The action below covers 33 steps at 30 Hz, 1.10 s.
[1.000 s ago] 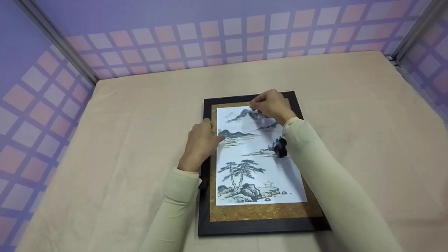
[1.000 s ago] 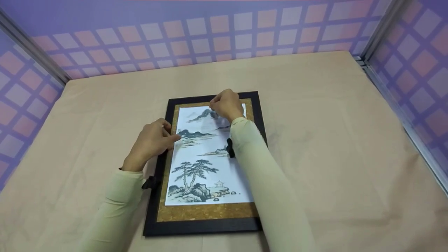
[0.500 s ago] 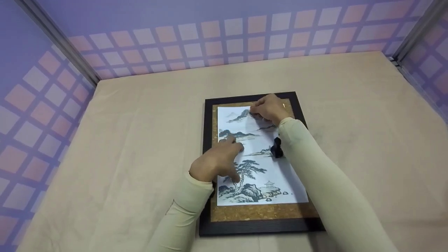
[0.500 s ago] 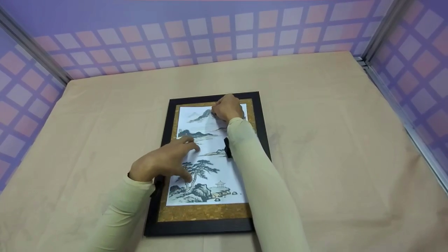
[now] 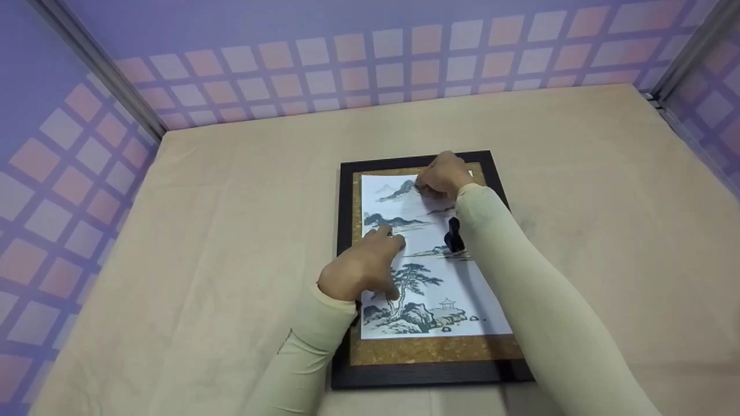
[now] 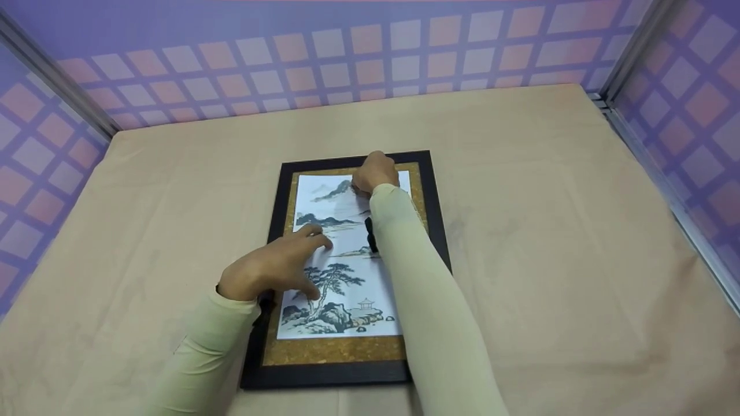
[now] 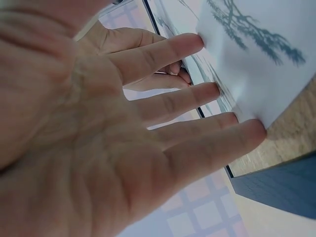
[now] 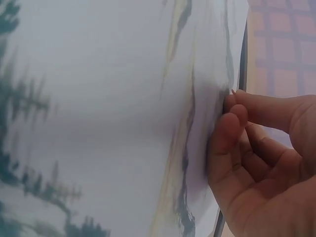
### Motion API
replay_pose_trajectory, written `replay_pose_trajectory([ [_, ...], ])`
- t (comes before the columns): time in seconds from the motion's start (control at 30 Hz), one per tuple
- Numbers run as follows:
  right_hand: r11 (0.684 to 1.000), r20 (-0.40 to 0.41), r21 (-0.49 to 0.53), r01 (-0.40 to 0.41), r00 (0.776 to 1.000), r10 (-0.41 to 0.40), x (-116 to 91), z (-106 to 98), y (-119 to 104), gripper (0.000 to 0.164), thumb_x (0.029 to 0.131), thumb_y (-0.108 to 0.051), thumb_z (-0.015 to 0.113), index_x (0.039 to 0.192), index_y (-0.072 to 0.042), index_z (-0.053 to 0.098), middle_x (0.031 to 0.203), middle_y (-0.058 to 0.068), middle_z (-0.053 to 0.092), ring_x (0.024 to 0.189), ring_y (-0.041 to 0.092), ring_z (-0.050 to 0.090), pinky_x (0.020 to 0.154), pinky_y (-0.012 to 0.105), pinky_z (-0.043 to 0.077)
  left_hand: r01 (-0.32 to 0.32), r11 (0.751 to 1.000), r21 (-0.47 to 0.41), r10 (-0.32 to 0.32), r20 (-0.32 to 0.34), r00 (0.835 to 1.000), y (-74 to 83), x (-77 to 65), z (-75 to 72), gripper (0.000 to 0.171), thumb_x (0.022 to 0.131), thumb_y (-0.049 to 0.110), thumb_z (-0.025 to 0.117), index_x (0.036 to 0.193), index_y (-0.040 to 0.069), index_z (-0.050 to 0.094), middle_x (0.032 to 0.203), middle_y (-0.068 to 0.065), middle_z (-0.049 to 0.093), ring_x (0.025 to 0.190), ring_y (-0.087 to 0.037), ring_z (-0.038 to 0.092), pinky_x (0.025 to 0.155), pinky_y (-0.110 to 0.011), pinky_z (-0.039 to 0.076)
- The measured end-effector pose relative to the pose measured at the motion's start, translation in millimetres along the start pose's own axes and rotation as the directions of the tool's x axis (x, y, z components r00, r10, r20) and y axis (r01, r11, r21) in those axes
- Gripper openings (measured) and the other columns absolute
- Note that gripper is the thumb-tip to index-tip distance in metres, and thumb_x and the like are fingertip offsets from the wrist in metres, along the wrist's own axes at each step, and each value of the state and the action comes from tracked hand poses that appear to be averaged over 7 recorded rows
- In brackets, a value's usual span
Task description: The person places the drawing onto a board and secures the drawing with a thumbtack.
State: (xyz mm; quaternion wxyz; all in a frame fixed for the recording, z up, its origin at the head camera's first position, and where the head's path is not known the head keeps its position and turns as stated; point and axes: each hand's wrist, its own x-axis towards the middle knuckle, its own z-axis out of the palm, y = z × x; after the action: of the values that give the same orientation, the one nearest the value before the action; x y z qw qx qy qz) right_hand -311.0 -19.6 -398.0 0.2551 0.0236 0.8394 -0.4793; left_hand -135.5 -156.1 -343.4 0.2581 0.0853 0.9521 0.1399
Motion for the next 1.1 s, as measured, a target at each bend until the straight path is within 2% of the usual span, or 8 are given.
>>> replay_pose_trajectory([
  [0.1, 1.000, -0.008, -0.012, -0.012, 1.000, 0.012, -0.6, -0.2, -1.5, 0.008, 0.092, -0.008, 0.074, 0.095, 0.000, 0.075, 0.071, 0.002, 0.063, 0.065, 0.014, 0.056, 0.060, 0.026, 0.048, 0.012, 1.000, 0.007, -0.012, 0.005, 1.000, 0.2, 0.0, -0.4, 0.067, 0.070, 0.009, 0.093, 0.130, 0.007, 0.061, 0.136, -0.014, 0.050, 0.112, -0.028, 0.054, 0.091, -0.043, 0.053],
  [0.27, 0.999, -0.010, -0.011, -0.032, 0.999, 0.032, 0.3, -1.7, -2.0, 0.016, 0.092, -0.009, 0.076, 0.103, 0.001, 0.075, 0.078, 0.004, 0.065, 0.068, 0.014, 0.058, 0.064, 0.026, 0.050, 0.015, 1.000, 0.016, -0.015, 0.010, 1.000, 0.7, 1.6, -0.7, 0.064, 0.070, 0.009, 0.093, 0.126, 0.007, 0.062, 0.130, -0.013, 0.051, 0.106, -0.026, 0.054, 0.086, -0.041, 0.053],
  [0.57, 0.998, -0.001, -0.020, -0.054, 0.999, 0.054, -1.1, -6.3, -0.5, 0.022, 0.091, -0.013, 0.078, 0.107, 0.002, 0.075, 0.079, 0.003, 0.068, 0.066, 0.012, 0.063, 0.065, 0.025, 0.053, 0.005, 0.999, 0.052, -0.006, 0.005, 1.000, 2.0, 2.8, -0.6, 0.061, 0.070, 0.011, 0.093, 0.123, 0.007, 0.063, 0.130, -0.014, 0.051, 0.111, -0.029, 0.054, 0.090, -0.043, 0.053],
  [0.8, 0.997, -0.024, -0.052, -0.054, 0.998, 0.052, -5.7, -5.2, -3.2, 0.020, 0.091, -0.013, 0.077, 0.105, 0.001, 0.073, 0.076, 0.004, 0.068, 0.064, 0.013, 0.063, 0.066, 0.028, 0.052, -0.012, 0.997, 0.075, 0.013, -0.010, 1.000, 1.2, 2.9, -0.7, 0.061, 0.069, 0.012, 0.094, 0.120, 0.005, 0.063, 0.127, -0.015, 0.052, 0.109, -0.030, 0.054, 0.091, -0.044, 0.053],
  [1.1, 0.998, -0.051, -0.045, -0.049, 0.998, 0.046, -4.5, -0.1, -4.4, 0.028, 0.093, -0.009, 0.075, 0.116, 0.005, 0.068, 0.085, 0.008, 0.066, 0.066, 0.013, 0.061, 0.063, 0.026, 0.051, 0.002, 1.000, 0.026, -0.002, -0.003, 1.000, 2.3, 2.0, -1.1, 0.063, 0.068, 0.008, 0.094, 0.123, 0.005, 0.063, 0.124, -0.013, 0.052, 0.099, -0.025, 0.054, 0.082, -0.040, 0.054],
])
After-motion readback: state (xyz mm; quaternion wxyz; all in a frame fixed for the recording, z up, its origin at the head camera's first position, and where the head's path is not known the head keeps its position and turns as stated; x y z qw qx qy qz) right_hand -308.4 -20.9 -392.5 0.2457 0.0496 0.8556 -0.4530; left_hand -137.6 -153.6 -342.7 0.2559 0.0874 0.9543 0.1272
